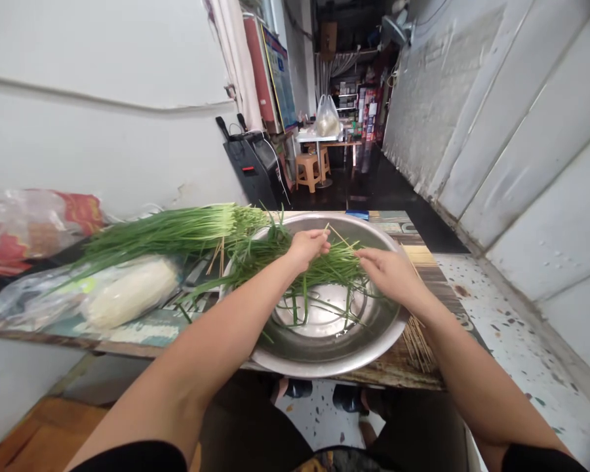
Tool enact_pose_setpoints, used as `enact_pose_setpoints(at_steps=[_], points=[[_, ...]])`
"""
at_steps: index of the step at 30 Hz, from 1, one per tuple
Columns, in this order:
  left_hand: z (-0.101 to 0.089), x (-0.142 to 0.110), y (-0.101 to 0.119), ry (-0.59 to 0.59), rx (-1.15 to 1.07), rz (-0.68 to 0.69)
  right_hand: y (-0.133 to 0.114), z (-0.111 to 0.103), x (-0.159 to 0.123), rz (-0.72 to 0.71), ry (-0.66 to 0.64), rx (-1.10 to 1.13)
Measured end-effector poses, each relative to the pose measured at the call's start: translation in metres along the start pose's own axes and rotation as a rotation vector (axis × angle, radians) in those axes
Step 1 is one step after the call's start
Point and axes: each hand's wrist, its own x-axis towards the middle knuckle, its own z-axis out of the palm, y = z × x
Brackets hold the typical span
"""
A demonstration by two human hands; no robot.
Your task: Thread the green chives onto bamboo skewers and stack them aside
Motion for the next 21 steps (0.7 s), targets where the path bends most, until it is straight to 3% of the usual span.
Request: enact_pose_setpoints(at_steps=[9, 21], points=[[0.0013, -0.0007, 0.0015, -0.022, -0.091, 0.055, 0.0051, 0.0049, -0.0038, -0.003, 0.005, -0.024], [0.0059, -0.004, 0.0054, 0.048, -0.195, 0.06, -0.0018, -0.0008, -0.0061, 0.026, -0.02, -0.019]])
